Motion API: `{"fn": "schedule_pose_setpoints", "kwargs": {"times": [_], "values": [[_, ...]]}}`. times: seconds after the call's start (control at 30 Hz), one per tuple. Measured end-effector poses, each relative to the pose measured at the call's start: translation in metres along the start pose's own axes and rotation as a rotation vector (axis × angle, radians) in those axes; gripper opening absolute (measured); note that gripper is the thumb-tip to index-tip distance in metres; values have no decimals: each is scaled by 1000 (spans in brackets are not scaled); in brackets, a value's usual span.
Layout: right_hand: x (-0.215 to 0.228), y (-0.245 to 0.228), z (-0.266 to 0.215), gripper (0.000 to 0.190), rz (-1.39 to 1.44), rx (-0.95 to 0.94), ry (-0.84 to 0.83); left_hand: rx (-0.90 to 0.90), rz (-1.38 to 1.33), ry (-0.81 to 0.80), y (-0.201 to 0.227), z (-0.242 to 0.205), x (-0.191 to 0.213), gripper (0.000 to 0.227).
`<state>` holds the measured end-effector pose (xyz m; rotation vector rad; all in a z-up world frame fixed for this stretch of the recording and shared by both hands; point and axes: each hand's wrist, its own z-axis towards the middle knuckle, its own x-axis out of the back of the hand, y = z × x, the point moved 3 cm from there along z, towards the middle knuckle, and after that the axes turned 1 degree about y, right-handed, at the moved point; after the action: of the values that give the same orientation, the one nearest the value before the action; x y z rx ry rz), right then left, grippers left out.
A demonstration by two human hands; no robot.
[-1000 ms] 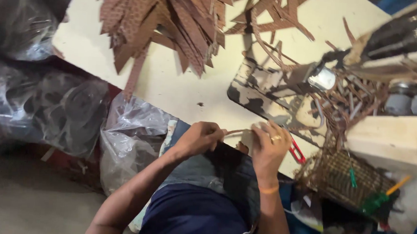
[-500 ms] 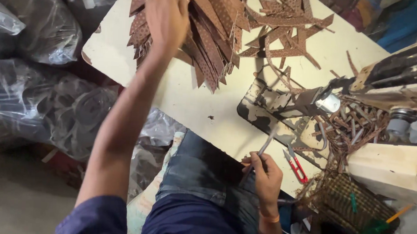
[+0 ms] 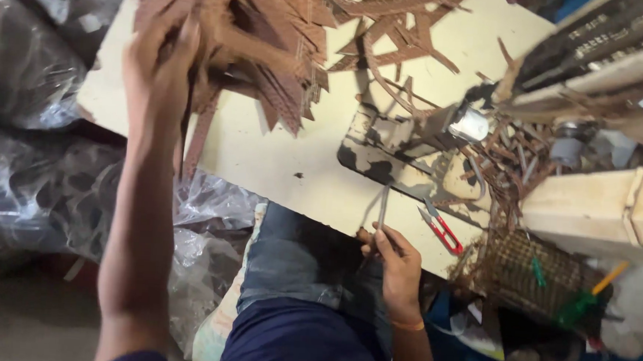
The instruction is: Trimming excess material from patterned leather shoe straps using small scissors.
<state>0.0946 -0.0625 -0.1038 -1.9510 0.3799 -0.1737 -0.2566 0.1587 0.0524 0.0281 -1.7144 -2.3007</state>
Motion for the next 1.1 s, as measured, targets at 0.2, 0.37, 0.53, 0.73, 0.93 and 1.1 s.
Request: {"fn": "schedule_pose_setpoints", "kwargs": {"times": [0.2, 0.37, 0.53, 0.73, 0.93, 1.1], "values": [[8, 27, -1, 33, 181, -6, -40, 729, -156, -506, -20, -165, -108, 36], [12, 7, -15, 37, 250, 39, -95, 869, -486, -694, -50, -248, -183, 30], [27, 9, -24, 33, 176, 129, -118, 792, -515, -688, -60, -261, -199, 37], [23, 6, -25, 27, 183, 112, -128, 759, -431, -703, -70, -253, -202, 35], [21, 0, -50, 21, 15, 75, -21, 659, -415, -606, -74, -221, -203, 32], [32, -56, -55, 19, -192, 348, -120, 649, -393, -678, -55, -226, -205, 32]]}}
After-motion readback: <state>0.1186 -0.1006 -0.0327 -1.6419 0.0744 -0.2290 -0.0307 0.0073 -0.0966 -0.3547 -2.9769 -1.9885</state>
